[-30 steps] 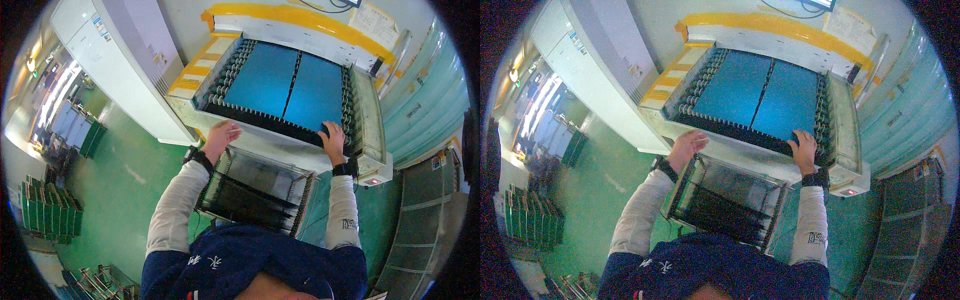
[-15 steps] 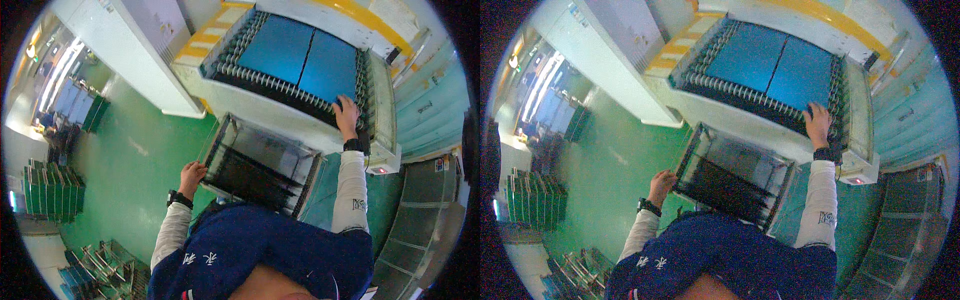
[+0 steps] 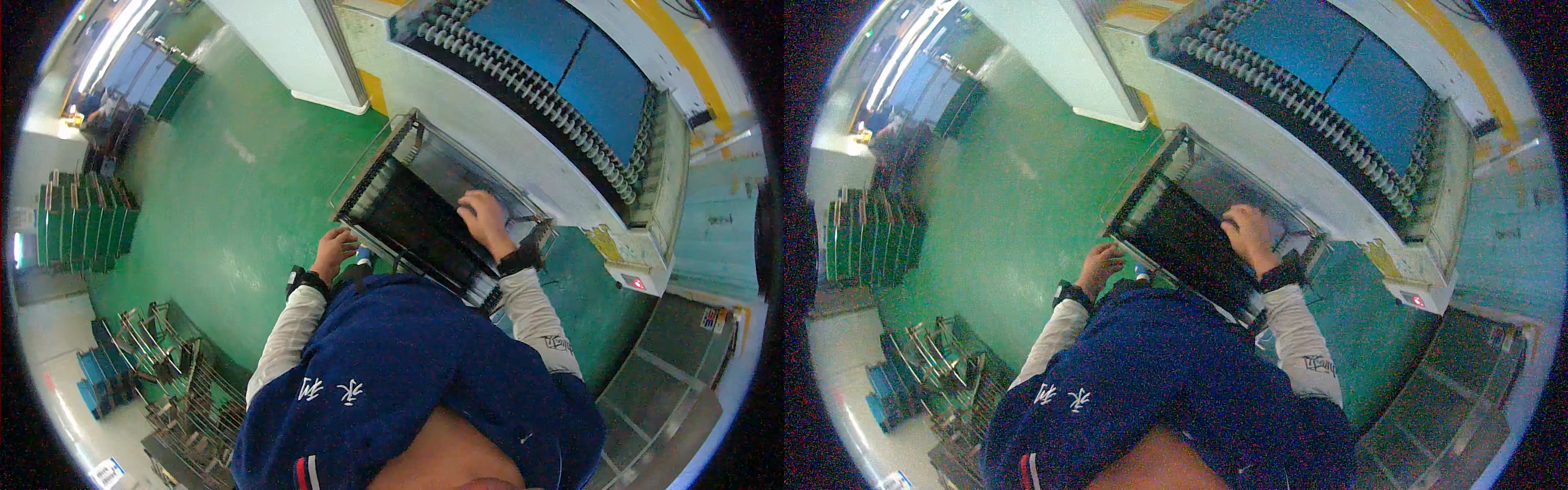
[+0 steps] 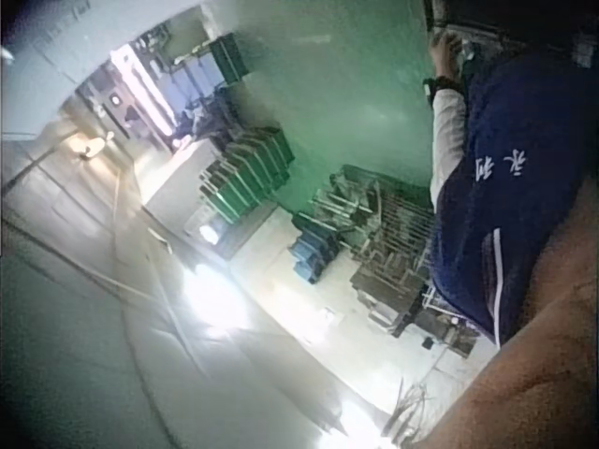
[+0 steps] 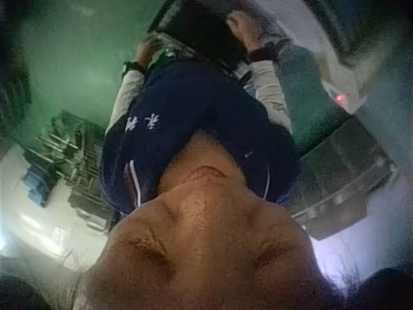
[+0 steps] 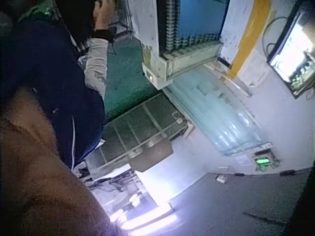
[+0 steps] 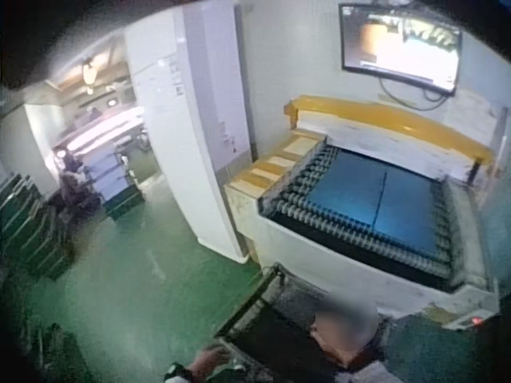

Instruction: Processing and organizing blue industrial panels using a machine and sorting racks.

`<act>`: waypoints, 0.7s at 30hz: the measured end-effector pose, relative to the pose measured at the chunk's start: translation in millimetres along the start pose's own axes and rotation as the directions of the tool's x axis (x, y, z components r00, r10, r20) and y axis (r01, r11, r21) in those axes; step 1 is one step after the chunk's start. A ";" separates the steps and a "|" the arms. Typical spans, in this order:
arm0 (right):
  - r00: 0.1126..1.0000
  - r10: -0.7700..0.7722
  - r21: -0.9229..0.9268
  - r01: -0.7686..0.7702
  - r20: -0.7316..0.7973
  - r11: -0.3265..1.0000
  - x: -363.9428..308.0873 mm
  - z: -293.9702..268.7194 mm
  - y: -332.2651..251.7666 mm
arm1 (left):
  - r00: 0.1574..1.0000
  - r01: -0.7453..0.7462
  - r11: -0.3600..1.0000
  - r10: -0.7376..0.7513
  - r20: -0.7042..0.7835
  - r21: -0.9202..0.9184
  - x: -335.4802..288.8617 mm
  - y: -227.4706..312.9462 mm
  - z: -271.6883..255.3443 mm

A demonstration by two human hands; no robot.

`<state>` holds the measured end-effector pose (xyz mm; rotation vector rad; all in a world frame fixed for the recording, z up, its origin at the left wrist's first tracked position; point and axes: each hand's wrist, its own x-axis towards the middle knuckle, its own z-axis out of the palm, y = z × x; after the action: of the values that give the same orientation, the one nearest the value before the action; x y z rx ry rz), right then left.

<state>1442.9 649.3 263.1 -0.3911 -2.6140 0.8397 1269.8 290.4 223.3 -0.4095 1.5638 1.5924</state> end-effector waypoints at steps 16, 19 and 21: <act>0.927 0.173 -0.211 -0.106 0.331 0.972 -53.8 59.0 31.4 | 0.999 0.033 0.993 -0.031 -0.017 0.112 -22.9 -24.7 -12.3; 0.868 0.199 -0.286 -0.069 0.455 0.956 -51.1 61.4 37.8 | 1.000 0.007 0.995 -0.010 0.030 0.098 -10.8 -45.2 -26.7; 0.913 0.160 -0.272 -0.056 0.376 0.961 -59.0 63.5 49.3 | 0.999 -0.011 0.995 0.007 0.043 0.101 -5.9 -50.9 -25.6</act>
<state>1476.1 634.6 170.3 -0.4834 -3.1215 0.6699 1302.8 257.6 189.9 -0.3109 1.6082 1.5116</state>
